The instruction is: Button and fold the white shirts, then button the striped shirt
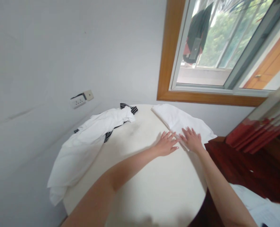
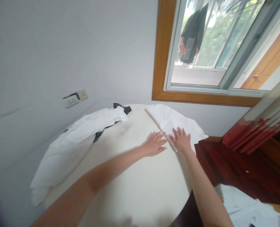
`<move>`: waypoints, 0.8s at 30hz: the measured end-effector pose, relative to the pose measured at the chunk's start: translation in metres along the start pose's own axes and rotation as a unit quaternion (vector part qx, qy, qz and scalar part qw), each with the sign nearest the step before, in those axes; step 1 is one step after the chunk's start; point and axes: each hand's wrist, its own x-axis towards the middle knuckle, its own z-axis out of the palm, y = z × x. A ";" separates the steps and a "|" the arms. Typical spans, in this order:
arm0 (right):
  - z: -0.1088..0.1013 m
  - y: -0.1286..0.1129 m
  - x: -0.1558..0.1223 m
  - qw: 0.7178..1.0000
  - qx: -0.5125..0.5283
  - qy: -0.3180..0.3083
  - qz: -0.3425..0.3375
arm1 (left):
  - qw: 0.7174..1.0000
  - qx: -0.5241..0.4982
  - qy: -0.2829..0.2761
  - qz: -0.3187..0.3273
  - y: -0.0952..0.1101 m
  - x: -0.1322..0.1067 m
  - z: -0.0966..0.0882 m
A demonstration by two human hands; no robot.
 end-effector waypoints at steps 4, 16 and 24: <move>0.002 -0.010 -0.009 1.000 -0.008 -0.021 -0.015 | 0.999 0.012 0.030 -0.023 -0.007 -0.037 -0.033; -0.023 -0.139 -0.005 0.951 0.214 0.015 -0.222 | 0.909 0.137 0.137 -0.369 -0.122 -0.160 -0.110; 0.020 -0.164 -0.021 0.939 0.208 0.052 -0.268 | 0.792 0.230 0.217 -0.523 -0.169 -0.233 -0.122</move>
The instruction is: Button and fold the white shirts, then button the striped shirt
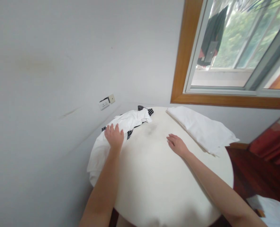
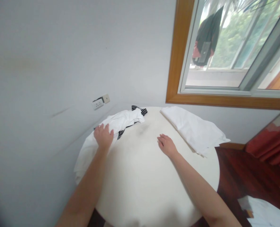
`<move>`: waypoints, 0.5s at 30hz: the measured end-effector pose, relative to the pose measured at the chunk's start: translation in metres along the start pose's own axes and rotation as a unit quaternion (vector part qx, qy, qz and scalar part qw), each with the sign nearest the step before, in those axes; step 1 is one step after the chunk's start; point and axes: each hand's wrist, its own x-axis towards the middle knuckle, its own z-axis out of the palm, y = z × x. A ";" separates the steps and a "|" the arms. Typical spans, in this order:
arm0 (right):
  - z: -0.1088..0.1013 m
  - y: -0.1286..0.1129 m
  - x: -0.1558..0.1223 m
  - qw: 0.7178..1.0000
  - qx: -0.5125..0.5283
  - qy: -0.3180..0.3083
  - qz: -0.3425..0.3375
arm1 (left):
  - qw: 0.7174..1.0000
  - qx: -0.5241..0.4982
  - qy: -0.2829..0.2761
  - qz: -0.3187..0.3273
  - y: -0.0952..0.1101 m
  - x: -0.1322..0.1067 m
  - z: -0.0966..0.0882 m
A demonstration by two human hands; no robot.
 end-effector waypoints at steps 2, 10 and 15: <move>0.000 0.003 -0.001 1.000 0.006 -0.003 -0.002 | 0.999 0.011 -0.002 -0.036 -0.009 0.000 0.002; -0.002 0.003 0.000 1.000 0.023 -0.011 -0.003 | 0.998 -0.054 -0.021 0.006 0.007 0.003 -0.007; -0.004 0.001 0.001 0.996 0.085 0.014 0.000 | 0.953 -0.263 -0.028 0.149 0.069 -0.024 -0.021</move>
